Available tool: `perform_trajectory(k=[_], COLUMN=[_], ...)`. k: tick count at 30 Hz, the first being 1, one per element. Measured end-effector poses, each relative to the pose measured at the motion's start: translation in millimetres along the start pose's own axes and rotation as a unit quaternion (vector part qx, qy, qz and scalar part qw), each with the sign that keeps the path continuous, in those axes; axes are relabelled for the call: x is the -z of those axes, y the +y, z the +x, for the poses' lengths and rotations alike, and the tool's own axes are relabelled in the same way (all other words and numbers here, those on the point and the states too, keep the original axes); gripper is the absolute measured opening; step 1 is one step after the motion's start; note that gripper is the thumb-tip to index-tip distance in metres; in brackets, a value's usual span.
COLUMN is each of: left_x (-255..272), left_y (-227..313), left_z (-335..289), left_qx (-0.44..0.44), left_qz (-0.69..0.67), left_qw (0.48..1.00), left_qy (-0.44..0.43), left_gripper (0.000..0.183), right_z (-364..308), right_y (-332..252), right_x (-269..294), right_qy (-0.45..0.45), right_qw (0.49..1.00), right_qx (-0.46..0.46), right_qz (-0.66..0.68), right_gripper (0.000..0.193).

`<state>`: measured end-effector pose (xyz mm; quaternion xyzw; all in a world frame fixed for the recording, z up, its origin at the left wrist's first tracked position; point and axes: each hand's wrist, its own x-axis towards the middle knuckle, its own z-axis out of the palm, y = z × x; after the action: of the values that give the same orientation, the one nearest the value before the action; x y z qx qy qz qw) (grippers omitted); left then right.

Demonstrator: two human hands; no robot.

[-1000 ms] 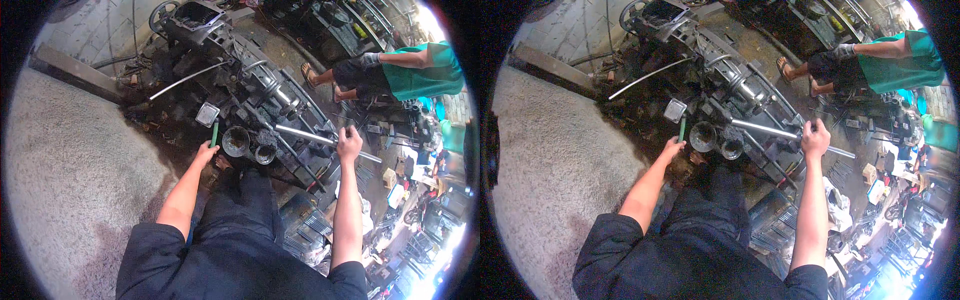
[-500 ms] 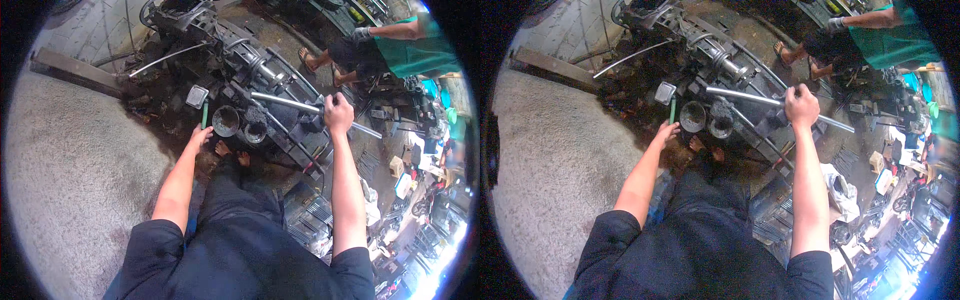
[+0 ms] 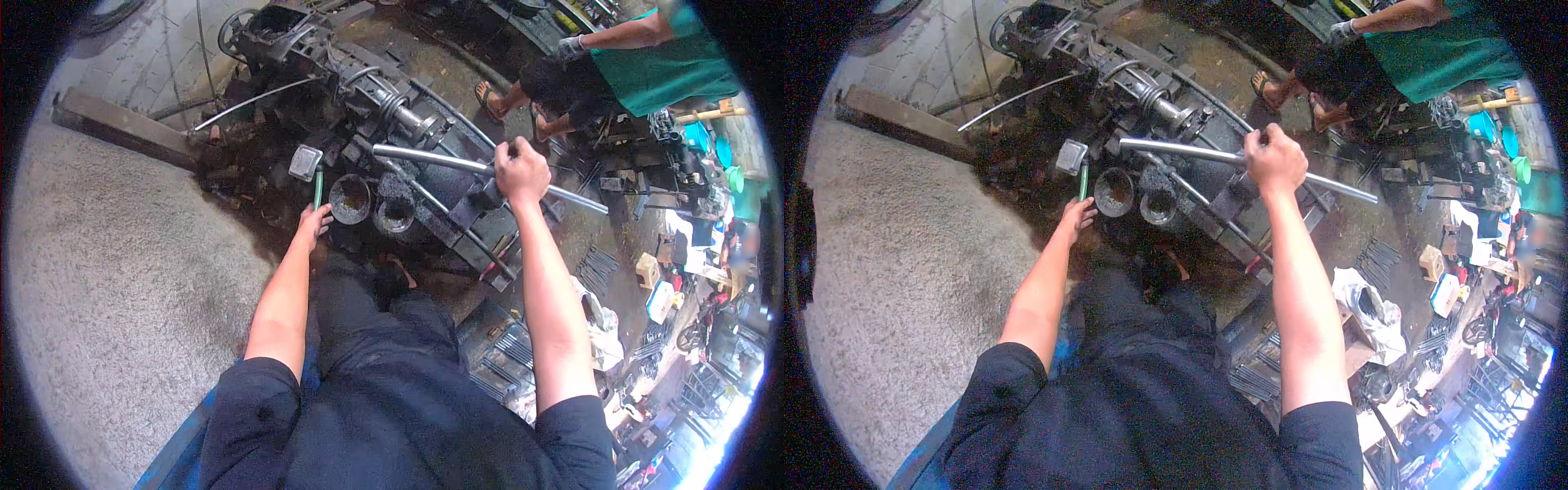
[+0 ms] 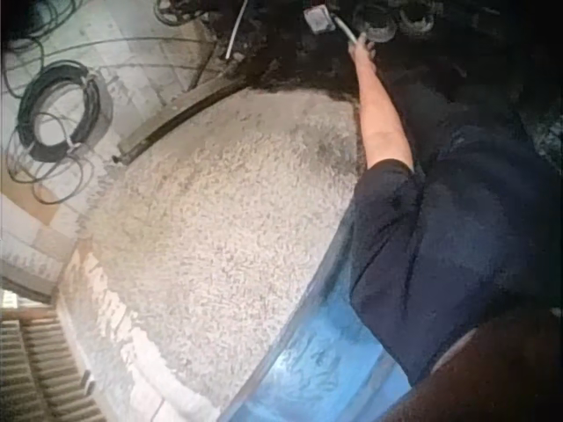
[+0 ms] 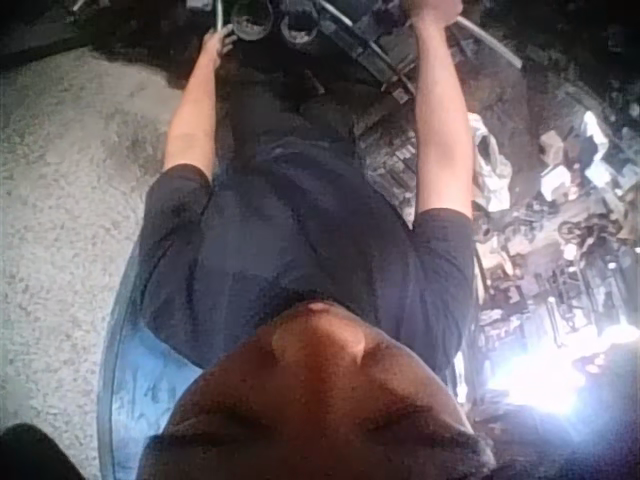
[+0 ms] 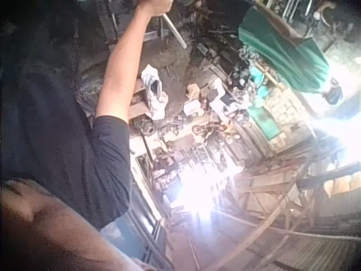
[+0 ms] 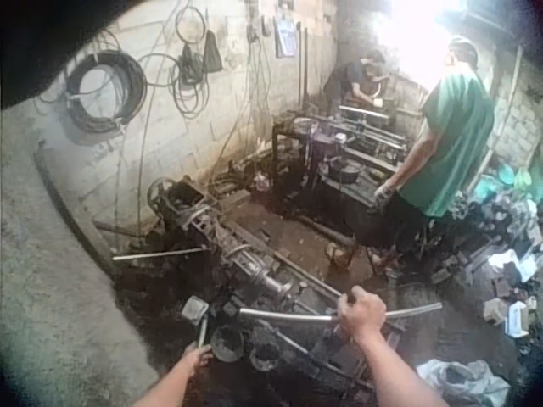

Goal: Operating a metal fabrication machine to bend or shape a long metal rod.

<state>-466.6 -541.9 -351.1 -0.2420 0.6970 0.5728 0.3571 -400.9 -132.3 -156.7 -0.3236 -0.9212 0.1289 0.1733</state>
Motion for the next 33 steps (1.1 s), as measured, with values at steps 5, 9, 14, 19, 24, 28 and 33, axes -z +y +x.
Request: perform_trajectory(k=[5, 9, 14, 19, 24, 28, 33], left_x=[1.1, -3.6, -8.8, -6.1, 3.3, -9.7, -11.7], left_y=[2.1, 10.0, 13.0, 14.7, 7.3, 10.9, 19.7], left_z=[-1.9, -7.5, -14.0, -5.0, 13.1, 20.8, 22.4], left_qx=[-0.006, -0.017, -0.018, -0.001, -0.005, 0.040, 0.034], left_qz=[0.000, 0.003, 0.001, -0.027, -0.025, -0.018, -0.007], left_qw=[1.000, 1.000, 1.000, 0.998, 0.996, 0.988, 0.976], left_qy=[0.009, 0.014, 0.026, 0.049, 0.085, 0.147, 0.213], left_gripper=[0.054, 0.052, 0.055, 0.042, 0.026, 0.015, 0.023], right_z=[0.2, 1.8, 0.9, 0.9, 2.8, 2.7, 1.9], right_y=[1.0, 2.3, 1.4, 1.6, 2.0, 4.4, 1.4], right_x=[1.3, 2.3, 2.9, 3.2, 1.5, 1.5, 3.2], right_qy=[0.008, 0.007, 0.033, 0.030, 0.043, 0.044, 0.049], right_qw=[1.000, 1.000, 0.998, 0.998, 0.997, 0.997, 0.997], right_qx=[0.008, 0.009, 0.024, 0.025, 0.041, 0.037, 0.038], right_qz=[0.013, 0.019, 0.046, 0.044, 0.041, 0.042, 0.035], right_gripper=[0.026, 0.026, 0.026, 0.024, 0.024, 0.023, 0.022])
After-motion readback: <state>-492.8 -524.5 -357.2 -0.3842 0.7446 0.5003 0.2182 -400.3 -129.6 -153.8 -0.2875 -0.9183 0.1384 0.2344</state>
